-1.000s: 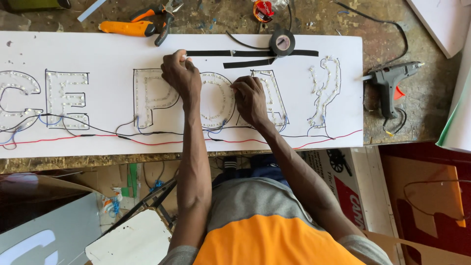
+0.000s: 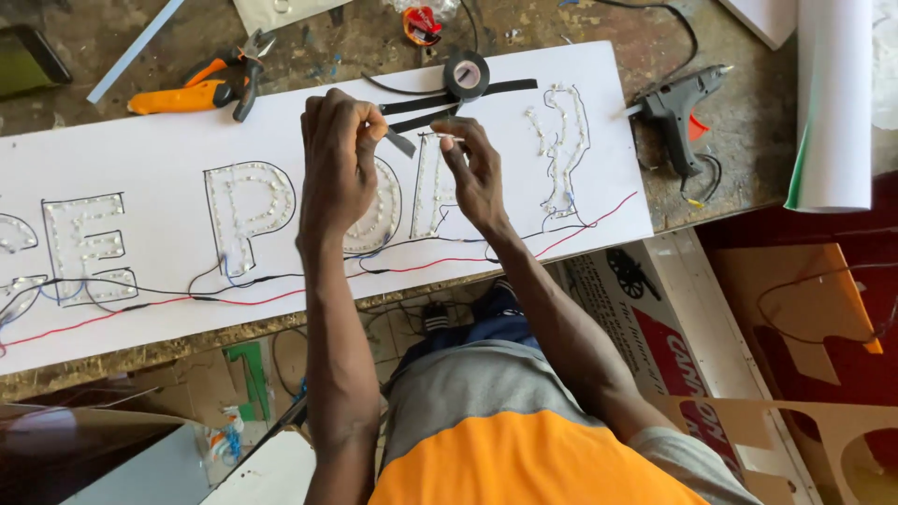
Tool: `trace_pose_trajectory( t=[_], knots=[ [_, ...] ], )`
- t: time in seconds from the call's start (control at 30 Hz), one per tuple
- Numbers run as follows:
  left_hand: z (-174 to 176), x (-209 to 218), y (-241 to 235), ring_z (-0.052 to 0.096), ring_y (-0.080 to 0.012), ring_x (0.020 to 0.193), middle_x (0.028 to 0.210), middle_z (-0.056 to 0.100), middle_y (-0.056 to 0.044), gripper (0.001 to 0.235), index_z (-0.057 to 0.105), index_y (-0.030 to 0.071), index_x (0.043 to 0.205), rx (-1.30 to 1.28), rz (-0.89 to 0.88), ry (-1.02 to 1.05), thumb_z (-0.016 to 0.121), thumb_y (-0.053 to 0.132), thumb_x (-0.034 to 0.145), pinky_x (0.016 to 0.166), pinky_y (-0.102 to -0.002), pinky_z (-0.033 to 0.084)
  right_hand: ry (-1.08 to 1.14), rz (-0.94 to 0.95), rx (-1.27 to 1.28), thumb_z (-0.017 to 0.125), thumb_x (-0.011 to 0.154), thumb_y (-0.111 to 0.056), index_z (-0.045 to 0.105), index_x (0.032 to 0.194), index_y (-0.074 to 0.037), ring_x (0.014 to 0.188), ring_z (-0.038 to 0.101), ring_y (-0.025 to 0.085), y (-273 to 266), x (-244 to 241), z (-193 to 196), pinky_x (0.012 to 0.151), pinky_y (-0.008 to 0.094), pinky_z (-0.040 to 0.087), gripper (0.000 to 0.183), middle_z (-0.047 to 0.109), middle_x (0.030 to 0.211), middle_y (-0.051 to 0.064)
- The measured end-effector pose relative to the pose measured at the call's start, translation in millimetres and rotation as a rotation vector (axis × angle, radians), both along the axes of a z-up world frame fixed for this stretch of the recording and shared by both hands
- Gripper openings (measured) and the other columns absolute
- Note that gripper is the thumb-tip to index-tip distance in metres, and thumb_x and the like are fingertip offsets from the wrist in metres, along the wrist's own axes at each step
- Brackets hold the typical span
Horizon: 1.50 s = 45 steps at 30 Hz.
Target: Connecting electrical wires to LED modules on a sign board
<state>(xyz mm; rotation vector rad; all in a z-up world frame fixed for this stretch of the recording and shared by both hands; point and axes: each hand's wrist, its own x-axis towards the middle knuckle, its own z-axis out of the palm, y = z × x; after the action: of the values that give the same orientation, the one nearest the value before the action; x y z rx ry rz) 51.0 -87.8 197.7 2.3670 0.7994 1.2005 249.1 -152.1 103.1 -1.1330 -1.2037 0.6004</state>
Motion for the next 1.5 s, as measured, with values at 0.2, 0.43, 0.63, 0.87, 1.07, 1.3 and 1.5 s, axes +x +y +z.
trace_pose_trajectory(
  t=[0.2,0.43,0.63,0.87,1.07,1.3,1.5],
  knots=[
    [26.9,8.7,-13.9,0.045,-0.0285,0.112,0.108,0.055,-0.007,0.009,0.062,0.006,0.111,-0.197,-0.365,0.027,0.06,0.005,0.119,0.104,-0.042,0.042,0.39,0.537,-0.098,0.043,0.124,-0.049,0.07,0.144,0.005,0.143,0.07,0.033,-11.6,25.7,35.5,0.131,0.048,0.052,0.064,0.074,0.147,0.023],
    [-2.5,30.4,-17.3,0.057,-0.0268,0.115,0.106,0.058,-0.002,0.007,0.068,0.012,0.113,-0.248,-0.52,-0.129,0.068,0.012,0.12,0.115,-0.046,0.045,0.741,0.573,-0.218,0.066,0.117,-0.03,0.077,0.107,0.002,0.092,0.081,0.02,-49.2,28.9,30.3,0.084,0.027,0.06,0.035,0.077,0.094,0.014],
    [-28.3,56.5,-28.1,0.06,-0.0187,0.122,0.126,0.064,-0.008,0.036,0.065,0.006,0.142,-0.438,-0.552,-0.365,0.076,0.031,0.118,0.109,-0.039,0.053,0.604,0.33,-0.139,0.075,0.111,-0.017,0.076,0.104,0.003,0.092,0.084,0.024,-81.6,85.1,8.9,0.077,0.026,0.061,0.021,0.078,0.096,0.017],
    [-119.8,51.0,-69.5,0.067,-0.0394,0.108,0.108,0.069,-0.012,0.028,0.078,0.005,0.124,-0.342,-0.237,0.356,0.089,0.009,0.098,0.099,-0.053,0.052,0.618,0.047,-0.311,0.074,0.113,-0.022,0.075,0.111,0.003,0.09,0.088,0.028,-139.1,88.6,-5.7,0.078,0.027,0.067,0.026,0.081,0.091,0.019],
    [-166.2,47.2,-104.1,0.057,-0.0334,0.117,0.112,0.057,-0.003,0.013,0.072,0.012,0.103,-0.25,0.001,0.53,0.083,0.006,0.098,0.096,-0.051,0.048,0.573,0.037,-0.512,0.076,0.112,-0.025,0.078,0.116,0.005,0.092,0.086,0.022,-154.2,49.6,-23.3,0.089,0.031,0.071,0.03,0.083,0.096,0.018],
    [-122.8,48.0,-113.4,0.07,-0.0367,0.088,0.091,0.07,-0.013,0.003,0.066,0.009,0.12,-0.461,-0.103,0.176,0.066,0.012,0.119,0.086,-0.052,0.055,0.555,-0.032,-0.571,0.075,0.113,-0.029,0.078,0.124,0.004,0.092,0.086,0.021,-155.0,25.5,-36.0,0.083,0.027,0.07,0.035,0.084,0.096,0.016],
    [-102.8,42.7,-101.6,0.068,-0.0218,0.086,0.088,0.069,-0.008,0.014,0.072,0.008,0.118,-0.613,-0.133,0.092,0.067,0.006,0.105,0.082,-0.038,0.056,0.835,-0.118,-0.532,0.073,0.113,-0.019,0.073,0.126,0.011,0.088,0.088,0.037,-154.4,-12.9,-42.1,0.079,0.045,0.075,0.032,0.082,0.093,0.029]
  ],
)
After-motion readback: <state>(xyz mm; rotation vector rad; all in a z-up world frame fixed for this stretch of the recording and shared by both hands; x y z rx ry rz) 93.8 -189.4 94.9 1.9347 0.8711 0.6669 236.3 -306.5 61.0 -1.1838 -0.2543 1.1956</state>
